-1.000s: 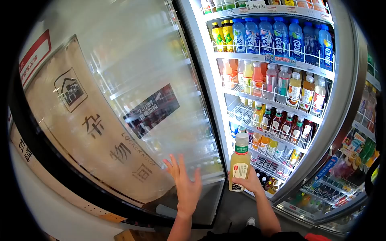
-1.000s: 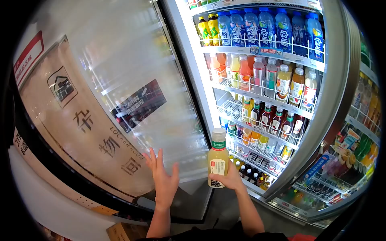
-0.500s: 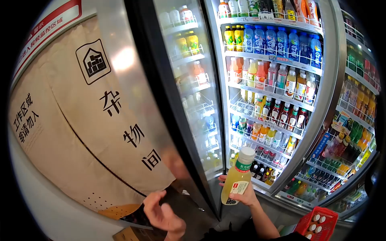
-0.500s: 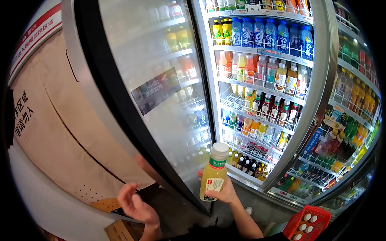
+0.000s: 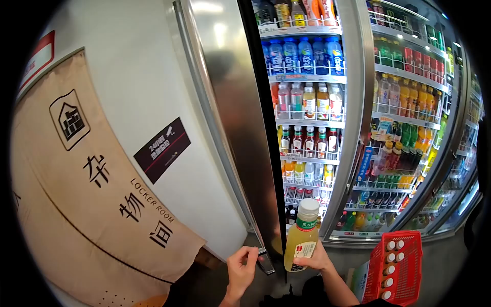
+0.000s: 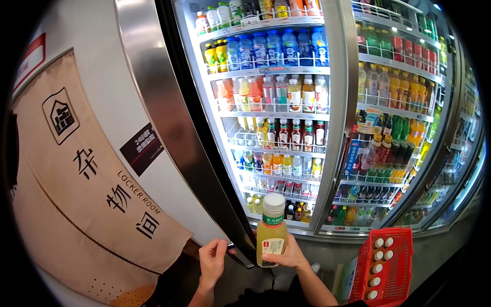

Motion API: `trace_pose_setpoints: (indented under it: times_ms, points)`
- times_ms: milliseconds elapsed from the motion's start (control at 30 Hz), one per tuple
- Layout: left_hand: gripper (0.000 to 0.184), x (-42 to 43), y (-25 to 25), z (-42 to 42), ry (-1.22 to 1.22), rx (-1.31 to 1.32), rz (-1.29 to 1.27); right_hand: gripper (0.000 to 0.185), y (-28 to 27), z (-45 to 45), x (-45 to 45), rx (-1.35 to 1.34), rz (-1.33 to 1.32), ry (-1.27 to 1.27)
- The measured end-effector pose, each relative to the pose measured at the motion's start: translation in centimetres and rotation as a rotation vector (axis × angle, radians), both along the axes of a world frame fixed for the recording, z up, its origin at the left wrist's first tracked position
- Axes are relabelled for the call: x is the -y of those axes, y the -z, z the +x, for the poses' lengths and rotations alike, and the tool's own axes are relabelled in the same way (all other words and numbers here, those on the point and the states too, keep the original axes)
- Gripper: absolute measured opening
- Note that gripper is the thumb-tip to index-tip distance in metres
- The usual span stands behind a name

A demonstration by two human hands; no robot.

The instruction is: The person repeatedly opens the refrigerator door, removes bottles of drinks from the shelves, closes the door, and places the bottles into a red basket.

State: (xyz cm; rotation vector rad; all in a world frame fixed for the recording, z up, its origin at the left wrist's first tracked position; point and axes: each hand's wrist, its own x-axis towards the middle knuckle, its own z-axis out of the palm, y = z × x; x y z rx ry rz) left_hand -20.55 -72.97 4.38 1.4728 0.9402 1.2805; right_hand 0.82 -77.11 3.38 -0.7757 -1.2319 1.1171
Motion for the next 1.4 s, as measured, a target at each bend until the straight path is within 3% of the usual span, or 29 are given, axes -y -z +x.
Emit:
trace_pose_setpoints:
  times_ms: [167,633,767,1067,1400]
  points:
    - [0.015,-1.0,-0.1,3.7,0.154,0.043,-0.068,0.074,1.9,2.5,1.5,-0.134,-0.074,0.168]
    - [0.013,-7.4,-0.1,17.4,0.571,-0.014,-0.155,0.070,4.6,11.2,-0.8,-0.062,0.004,0.548]
    - [0.013,-10.0,-0.3,21.9,0.621,-0.064,-0.157,0.079,3.7,14.8,-1.5,-0.129,-0.106,0.519]
    - [0.017,-15.9,-1.4,31.6,0.627,-0.076,-0.123,0.073,4.2,22.6,-4.6,-0.082,-0.075,0.705]
    - [0.016,-22.3,-1.4,37.2,0.730,-0.079,-0.091,0.076,5.1,24.1,-7.4,-0.094,-0.169,0.825]
